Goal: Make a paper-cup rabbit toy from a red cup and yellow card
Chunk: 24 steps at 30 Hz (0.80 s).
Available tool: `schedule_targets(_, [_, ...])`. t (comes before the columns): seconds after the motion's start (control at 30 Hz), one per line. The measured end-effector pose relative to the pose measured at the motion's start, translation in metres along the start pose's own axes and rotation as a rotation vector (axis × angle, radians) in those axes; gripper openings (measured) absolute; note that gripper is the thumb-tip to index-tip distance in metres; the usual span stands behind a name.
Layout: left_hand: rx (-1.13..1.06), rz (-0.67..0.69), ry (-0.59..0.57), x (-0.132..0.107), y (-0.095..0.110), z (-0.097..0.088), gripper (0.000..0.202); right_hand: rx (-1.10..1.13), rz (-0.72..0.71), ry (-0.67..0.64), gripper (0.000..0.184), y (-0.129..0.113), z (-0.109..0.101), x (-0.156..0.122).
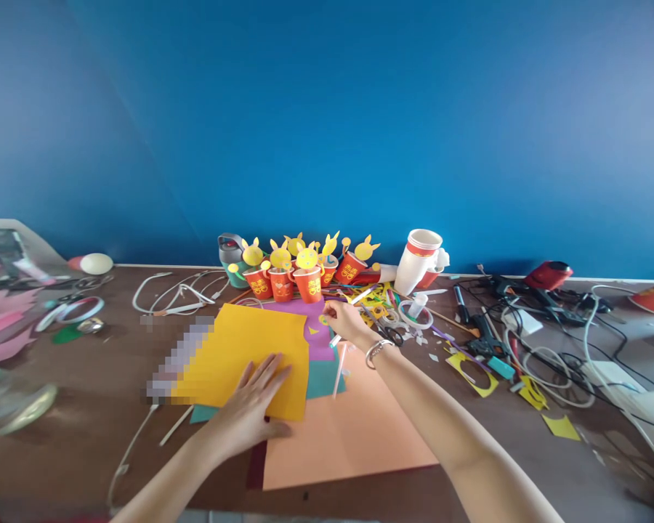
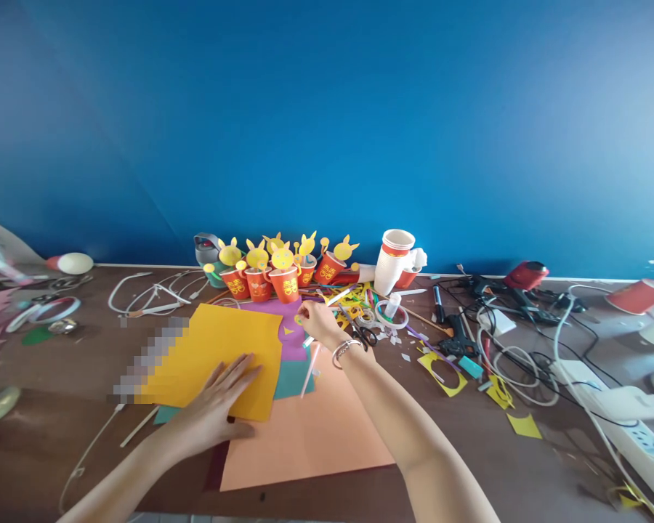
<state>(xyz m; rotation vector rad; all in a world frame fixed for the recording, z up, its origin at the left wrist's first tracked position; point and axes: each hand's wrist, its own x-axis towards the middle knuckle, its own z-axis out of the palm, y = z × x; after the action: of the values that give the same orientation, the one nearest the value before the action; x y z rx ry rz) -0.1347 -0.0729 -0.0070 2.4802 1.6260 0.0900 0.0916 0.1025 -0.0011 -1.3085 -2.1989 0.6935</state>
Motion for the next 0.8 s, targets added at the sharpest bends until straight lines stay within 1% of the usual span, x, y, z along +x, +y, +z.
schedule_targets(0.1, [0.018, 0.019, 0.047, 0.002, 0.004, -0.001, 0.078, -0.031, -0.018, 0.026, 0.013, -0.003, -0.001, -0.002])
schedule_targets(0.17, [0.027, 0.07, 0.113, 0.003, 0.008, -0.004, 0.061, -0.047, -0.032, 0.057, 0.018, -0.005, -0.006, -0.006])
schedule_targets(0.23, [0.022, 0.128, 0.213, 0.004, 0.013, -0.01, 0.037, -0.057, -0.038, 0.089, 0.022, -0.006, -0.013, -0.012])
schedule_targets(0.3, [0.0, 0.162, 0.361, 0.004, 0.018, -0.017, 0.019, -0.074, -0.037, 0.092, 0.022, -0.005, -0.021, -0.022])
schedule_targets(0.33, [-0.008, 0.164, 0.44, 0.005, 0.021, -0.021, 0.016, -0.088, -0.045, 0.068, 0.021, -0.005, -0.025, -0.029])
schedule_targets(0.37, [-0.006, 0.154, 0.516, 0.006, 0.023, -0.025, 0.016, -0.114, -0.069, 0.013, 0.021, -0.004, -0.029, -0.036])
schedule_targets(0.47, [0.031, 0.155, 0.697, 0.01, 0.03, -0.035, 0.013, -0.213, -0.269, -0.233, 0.024, -0.006, -0.035, -0.061])
schedule_targets(0.5, [0.044, 0.157, 0.738, 0.012, 0.032, -0.037, 0.012, -0.268, -0.335, -0.268, 0.022, -0.008, -0.035, -0.068])
schedule_targets(0.57, [0.069, 0.151, 0.79, 0.016, 0.037, -0.042, 0.01, -0.418, -0.398, -0.242, 0.016, -0.011, -0.034, -0.08])
schedule_targets(0.63, [0.098, 0.133, 0.828, 0.019, 0.044, -0.046, 0.009, -0.543, -0.403, -0.203, 0.016, -0.011, -0.033, -0.085])
schedule_targets(0.7, [0.128, 0.119, 0.854, 0.02, 0.051, -0.048, 0.009, -0.605, -0.36, -0.186, 0.02, -0.007, -0.035, -0.083])
schedule_targets(0.8, [0.145, 0.114, 0.862, 0.018, 0.063, -0.049, 0.009, -0.644, -0.233, -0.123, 0.021, 0.003, -0.043, -0.074])
